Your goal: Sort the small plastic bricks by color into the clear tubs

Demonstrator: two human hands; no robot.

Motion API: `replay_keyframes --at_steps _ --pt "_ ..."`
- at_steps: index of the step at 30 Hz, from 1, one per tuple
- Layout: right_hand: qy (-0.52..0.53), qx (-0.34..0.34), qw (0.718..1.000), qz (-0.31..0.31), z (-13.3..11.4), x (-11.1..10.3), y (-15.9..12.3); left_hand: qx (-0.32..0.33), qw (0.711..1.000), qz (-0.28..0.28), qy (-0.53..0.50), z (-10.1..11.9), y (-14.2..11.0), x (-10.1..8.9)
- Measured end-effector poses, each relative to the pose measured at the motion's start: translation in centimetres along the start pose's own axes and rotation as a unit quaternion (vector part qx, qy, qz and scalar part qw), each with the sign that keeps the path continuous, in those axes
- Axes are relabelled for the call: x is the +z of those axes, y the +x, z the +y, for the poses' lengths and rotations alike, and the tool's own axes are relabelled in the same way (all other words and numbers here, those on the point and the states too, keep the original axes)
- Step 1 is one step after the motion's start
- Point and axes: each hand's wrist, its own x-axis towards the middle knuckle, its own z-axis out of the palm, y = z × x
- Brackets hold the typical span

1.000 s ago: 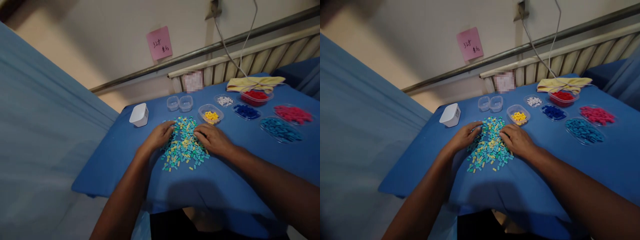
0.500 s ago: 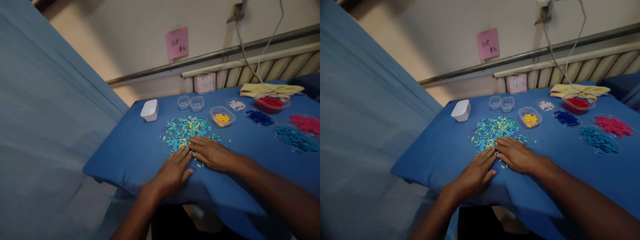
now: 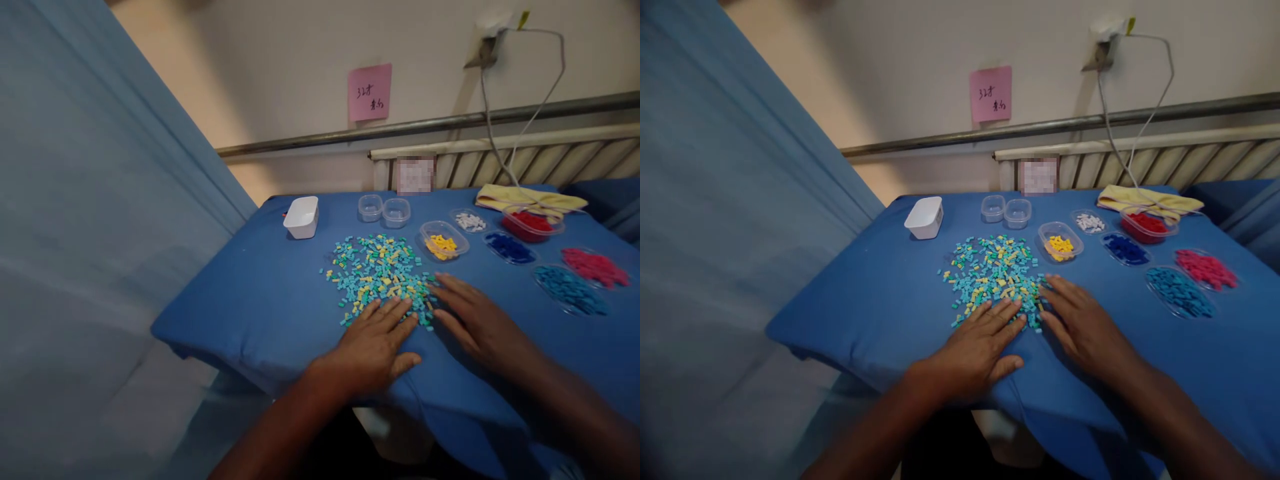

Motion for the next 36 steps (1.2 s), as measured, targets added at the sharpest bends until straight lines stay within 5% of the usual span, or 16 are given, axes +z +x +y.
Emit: replay_keyframes --at_steps 3,6,15,20,27,31,36 --pt "-0.051 0.079 0.995 0.037 2.3 0.7 -1.1 -0.016 1.0 0.006 0.008 -1.5 2.2 0.0" --pt "-0.084 0.111 0.99 0.005 3.3 1.5 -1.5 -0.064 0.998 0.006 0.019 -4.2 3.3 -0.7" --pt "-0.069 0.098 0.99 -0.075 -2.3 3.5 1.6 -0.199 0.978 0.026 0.051 -12.9 3.6 -4.2" --pt "-0.063 0.072 0.991 -0.094 -3.7 4.3 5.4 -0.236 0.965 0.117 0.015 -16.0 6.2 -5.0" --pt "-0.089 0.145 0.976 -0.133 -1.6 5.9 13.3 -0.247 0.895 0.359 -0.089 -19.0 5.8 -3.7" --pt "-0.073 0.162 0.973 -0.148 -2.5 7.5 16.9 -0.291 0.858 0.405 -0.128 -19.8 4.9 -3.9" --pt "-0.059 0.116 0.974 -0.183 -7.3 8.5 19.0 -0.288 0.856 0.403 -0.145 -20.2 5.0 -3.9"
